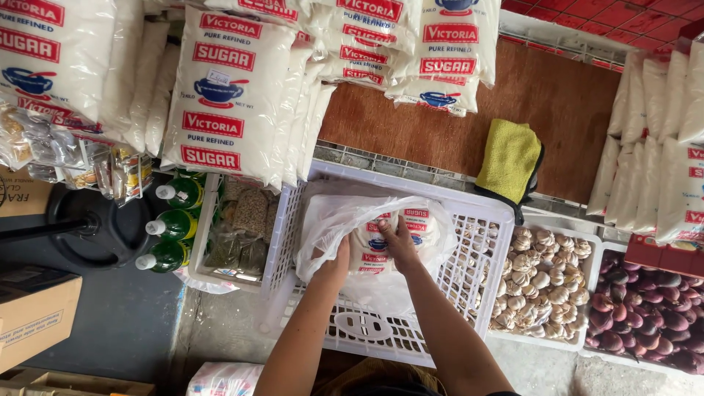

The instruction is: Wiping down and organizing individual bags of sugar into a crate.

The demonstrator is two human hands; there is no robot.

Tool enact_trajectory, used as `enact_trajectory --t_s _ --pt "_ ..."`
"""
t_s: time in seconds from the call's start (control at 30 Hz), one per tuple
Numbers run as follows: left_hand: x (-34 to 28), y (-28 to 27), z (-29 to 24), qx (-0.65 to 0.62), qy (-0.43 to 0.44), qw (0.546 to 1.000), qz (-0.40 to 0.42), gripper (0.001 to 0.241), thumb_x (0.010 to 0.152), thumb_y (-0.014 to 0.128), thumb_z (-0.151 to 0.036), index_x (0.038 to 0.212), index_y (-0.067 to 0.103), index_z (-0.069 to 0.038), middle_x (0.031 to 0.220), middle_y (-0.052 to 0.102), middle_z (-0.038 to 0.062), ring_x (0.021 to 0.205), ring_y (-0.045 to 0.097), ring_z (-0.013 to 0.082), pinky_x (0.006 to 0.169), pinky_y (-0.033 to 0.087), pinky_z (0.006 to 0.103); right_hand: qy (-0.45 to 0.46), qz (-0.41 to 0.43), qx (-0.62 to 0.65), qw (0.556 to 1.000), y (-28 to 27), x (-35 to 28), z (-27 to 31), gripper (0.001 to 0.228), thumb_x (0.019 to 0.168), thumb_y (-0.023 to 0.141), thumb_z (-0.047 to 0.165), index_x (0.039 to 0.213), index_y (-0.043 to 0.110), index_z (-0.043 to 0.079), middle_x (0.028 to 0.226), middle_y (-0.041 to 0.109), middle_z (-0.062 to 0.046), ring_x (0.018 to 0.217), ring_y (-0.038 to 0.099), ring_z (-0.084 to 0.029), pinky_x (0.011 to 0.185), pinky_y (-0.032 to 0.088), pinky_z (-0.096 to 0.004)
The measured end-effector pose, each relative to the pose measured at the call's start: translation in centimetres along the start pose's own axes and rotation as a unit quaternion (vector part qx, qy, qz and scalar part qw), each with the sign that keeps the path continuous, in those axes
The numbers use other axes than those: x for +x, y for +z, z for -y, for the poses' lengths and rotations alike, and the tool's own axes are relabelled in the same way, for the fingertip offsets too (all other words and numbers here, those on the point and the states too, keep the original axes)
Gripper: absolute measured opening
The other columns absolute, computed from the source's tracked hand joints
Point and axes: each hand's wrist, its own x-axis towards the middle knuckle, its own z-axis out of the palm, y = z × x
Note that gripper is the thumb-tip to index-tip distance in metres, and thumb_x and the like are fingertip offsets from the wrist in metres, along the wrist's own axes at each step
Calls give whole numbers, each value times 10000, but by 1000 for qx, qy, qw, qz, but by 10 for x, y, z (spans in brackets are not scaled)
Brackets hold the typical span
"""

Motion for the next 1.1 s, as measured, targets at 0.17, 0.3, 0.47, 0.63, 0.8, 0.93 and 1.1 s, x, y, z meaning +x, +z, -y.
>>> enact_trajectory --t_s 0.17,0.3,0.47,0.63,0.8,0.93,1.1 --pt "0 -9 15 -121 -182 970 104 354 1026 530 -271 1297 678 -98 1263 700 147 1172 654 313 987 520 431 -11 -18 -65 998 12 0 11 560 931 716 381 1335 513 53 1171 690 -108 1045 665 -172 869 580 -343" --pt "11 -38 -2 -216 -302 917 147 389 1007 538 -349 1299 677 -132 1222 721 131 1121 693 300 954 552 430 -3 -54 -110 992 7 0 7 515 957 682 394 1305 509 56 1152 694 -115 1020 668 -175 852 579 -345" --pt "-20 23 46 -213 -318 908 171 487 994 534 -375 1422 573 -147 1426 588 126 1315 566 301 1081 460 433 -2 -85 -269 959 25 -1 21 460 983 617 385 1295 466 83 1150 698 -170 1041 702 -272 859 557 -414" --pt "-19 10 35 -205 -294 914 191 520 1013 487 -378 1481 516 -155 1529 497 133 1412 462 330 1147 382 443 -55 -106 -370 921 13 2 -4 532 1003 627 357 1376 409 46 1260 637 -270 1151 644 -422 957 507 -495" --pt "-16 53 37 -176 -348 898 205 515 1035 463 -413 1490 503 -173 1519 522 120 1394 506 315 1158 401 436 -158 -88 -396 900 16 -34 -3 801 963 661 322 1550 212 12 1463 434 -333 1341 490 -485 1097 436 -505" --pt "1 52 26 -96 -170 964 179 523 1032 474 -329 1509 448 -116 1471 535 199 1373 498 384 1153 388 474 -237 -34 -519 820 34 -67 4 890 964 621 324 1631 92 65 1631 71 -351 1491 117 -568 1193 257 -568" --pt "42 -20 -32 -151 -149 953 216 553 1038 400 -184 1586 333 -147 1476 504 237 1367 472 414 1142 369 494 -217 14 -725 653 44 -81 0 831 979 556 490 1626 146 166 1670 -19 -253 1508 -27 -547 1205 104 -640"
